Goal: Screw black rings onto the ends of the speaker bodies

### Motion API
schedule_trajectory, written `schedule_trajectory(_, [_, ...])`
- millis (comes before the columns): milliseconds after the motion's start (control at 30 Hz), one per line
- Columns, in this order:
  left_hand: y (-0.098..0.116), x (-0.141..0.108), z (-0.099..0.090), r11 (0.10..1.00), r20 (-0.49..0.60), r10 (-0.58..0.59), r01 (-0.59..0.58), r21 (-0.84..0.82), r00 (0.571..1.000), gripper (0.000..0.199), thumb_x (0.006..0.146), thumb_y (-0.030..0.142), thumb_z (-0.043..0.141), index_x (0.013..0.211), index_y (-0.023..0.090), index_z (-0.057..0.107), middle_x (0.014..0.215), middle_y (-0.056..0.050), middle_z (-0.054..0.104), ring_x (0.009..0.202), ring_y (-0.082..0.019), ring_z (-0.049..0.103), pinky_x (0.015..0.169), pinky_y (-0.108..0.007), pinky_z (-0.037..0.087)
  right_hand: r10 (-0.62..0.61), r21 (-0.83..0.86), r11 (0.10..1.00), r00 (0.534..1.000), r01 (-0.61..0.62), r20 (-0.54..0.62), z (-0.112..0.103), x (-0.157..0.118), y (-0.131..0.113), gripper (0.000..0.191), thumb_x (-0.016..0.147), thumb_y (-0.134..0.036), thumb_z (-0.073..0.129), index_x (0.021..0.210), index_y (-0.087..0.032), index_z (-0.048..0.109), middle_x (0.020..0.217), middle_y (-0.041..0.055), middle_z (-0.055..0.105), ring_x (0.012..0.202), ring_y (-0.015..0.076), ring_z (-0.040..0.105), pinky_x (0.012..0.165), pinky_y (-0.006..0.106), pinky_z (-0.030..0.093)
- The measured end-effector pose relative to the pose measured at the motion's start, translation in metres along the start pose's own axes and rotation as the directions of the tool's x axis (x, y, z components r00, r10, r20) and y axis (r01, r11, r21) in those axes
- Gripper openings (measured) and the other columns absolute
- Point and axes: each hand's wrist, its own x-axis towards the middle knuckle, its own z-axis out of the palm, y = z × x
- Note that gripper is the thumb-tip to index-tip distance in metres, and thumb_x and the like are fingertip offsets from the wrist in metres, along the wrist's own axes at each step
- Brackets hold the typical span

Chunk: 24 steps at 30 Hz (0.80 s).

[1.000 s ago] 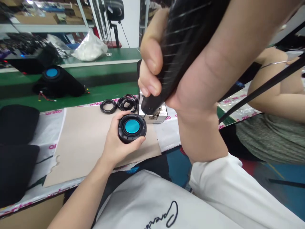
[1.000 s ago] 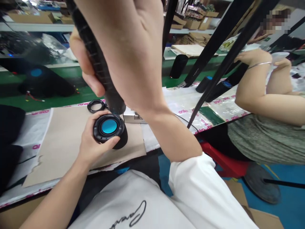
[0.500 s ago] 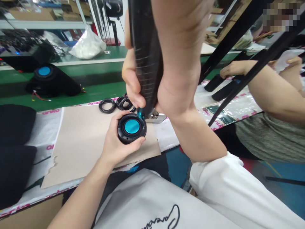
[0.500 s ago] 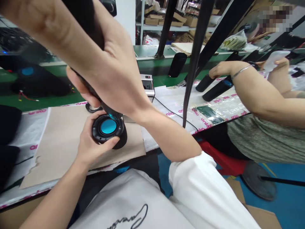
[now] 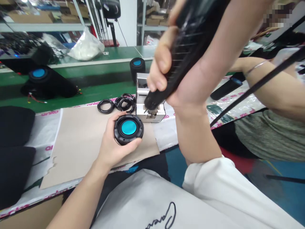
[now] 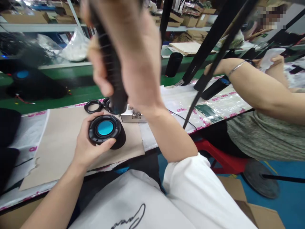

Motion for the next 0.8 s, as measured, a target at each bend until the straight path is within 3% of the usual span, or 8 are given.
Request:
schedule_trajectory(67, [-0.001, -0.001, 0.000, 1.000, 0.004, -0.003, 0.003, -0.010, 1.000, 0.078, 0.074, 0.045, 0.092, 0.140, 0.024, 0.056, 0.136, -0.012, 0.071, 0.125, -0.032, 0.073, 0.106, -0.044, 0.062, -0.116, 0.023, 0.992, 0.985, 0.120, -0.129, -0.011, 0.004, 0.018, 0.068, 0.085, -0.097, 0.051, 0.091, -0.029, 0.046, 0.060, -0.0076, 0.044, 0.045, 0.0120, 0.042, 0.042, 0.028, 0.040])
schedule_trajectory(133, [-0.002, -0.001, -0.001, 1.000, 0.006, -0.004, 0.004, -0.018, 1.000, 0.078, 0.075, 0.046, 0.092, 0.140, 0.023, 0.056, 0.137, -0.012, 0.070, 0.126, -0.032, 0.073, 0.107, -0.044, 0.062, -0.216, -0.009, 0.974, 0.910, 0.228, -0.355, -0.022, 0.010, 0.045, 0.062, 0.084, -0.089, 0.066, 0.087, -0.029, 0.051, 0.054, -0.0076, 0.040, 0.040, 0.0116, 0.036, 0.036, 0.030, 0.029])
schedule_trajectory(200, [-0.004, -0.001, -0.001, 1.000, 0.006, -0.003, 0.003, -0.020, 1.000, 0.079, 0.075, 0.047, 0.092, 0.141, 0.023, 0.056, 0.138, -0.013, 0.070, 0.127, -0.032, 0.073, 0.109, -0.044, 0.061, -0.177, -0.022, 0.983, 0.919, 0.181, -0.352, -0.030, 0.014, 0.073, 0.074, 0.068, -0.099, 0.071, 0.081, -0.028, 0.051, 0.048, -0.0078, 0.043, 0.036, 0.0123, 0.038, 0.033, 0.032, 0.024])
schedule_trajectory(333, [-0.005, 0.000, -0.002, 1.000, -0.002, 0.013, -0.013, -0.009, 1.000, 0.081, 0.075, 0.049, 0.093, 0.142, 0.022, 0.056, 0.140, -0.013, 0.070, 0.129, -0.033, 0.072, 0.112, -0.046, 0.059, -0.180, -0.039, 0.983, 0.922, 0.178, -0.342, -0.037, 0.011, 0.100, 0.076, 0.073, -0.102, 0.063, 0.088, -0.028, 0.050, 0.052, -0.0085, 0.047, 0.038, 0.0113, 0.043, 0.037, 0.028, 0.028])
schedule_trajectory(533, [-0.003, 0.000, -0.001, 0.999, 0.000, -0.015, 0.015, -0.038, 1.000, 0.080, 0.074, 0.046, 0.093, 0.140, 0.023, 0.056, 0.136, -0.012, 0.071, 0.124, -0.031, 0.074, 0.105, -0.042, 0.062, -0.014, 0.034, 0.999, 0.968, 0.023, -0.249, -0.037, -0.004, 0.092, 0.067, 0.084, -0.094, 0.062, 0.085, -0.028, 0.049, 0.053, -0.0068, 0.051, 0.037, 0.0132, 0.044, 0.035, 0.030, 0.028])
schedule_trajectory(600, [-0.002, 0.000, -0.001, 0.998, 0.011, -0.019, 0.019, -0.053, 1.000, 0.080, 0.073, 0.045, 0.093, 0.139, 0.023, 0.056, 0.135, -0.012, 0.072, 0.122, -0.030, 0.075, 0.103, -0.041, 0.063, -0.052, 0.061, 0.996, 0.961, 0.071, -0.271, -0.039, -0.005, 0.080, 0.067, 0.083, -0.094, 0.063, 0.085, -0.028, 0.051, 0.053, -0.0058, 0.050, 0.037, 0.0145, 0.043, 0.034, 0.032, 0.028])
schedule_trajectory(700, [-0.001, 0.001, -0.001, 0.998, 0.009, -0.008, 0.009, -0.069, 1.000, 0.079, 0.072, 0.043, 0.093, 0.139, 0.023, 0.056, 0.134, -0.011, 0.072, 0.121, -0.029, 0.075, 0.103, -0.040, 0.062, -0.215, 0.012, 0.973, 0.930, 0.229, -0.298, -0.042, 0.000, 0.062, 0.058, 0.082, -0.086, 0.072, 0.086, -0.030, 0.056, 0.058, -0.0037, 0.050, 0.044, 0.0169, 0.048, 0.037, 0.037, 0.035])
schedule_trajectory(800, [-0.001, 0.001, 0.000, 0.997, -0.008, -0.001, 0.000, -0.072, 1.000, 0.077, 0.073, 0.042, 0.093, 0.139, 0.022, 0.057, 0.133, -0.009, 0.073, 0.120, -0.028, 0.076, 0.102, -0.038, 0.062, -0.291, -0.071, 0.956, 0.912, 0.283, -0.287, -0.041, 0.006, 0.064, 0.063, 0.077, -0.089, 0.076, 0.090, -0.031, 0.056, 0.059, -0.0053, 0.050, 0.045, 0.0147, 0.048, 0.038, 0.036, 0.036])
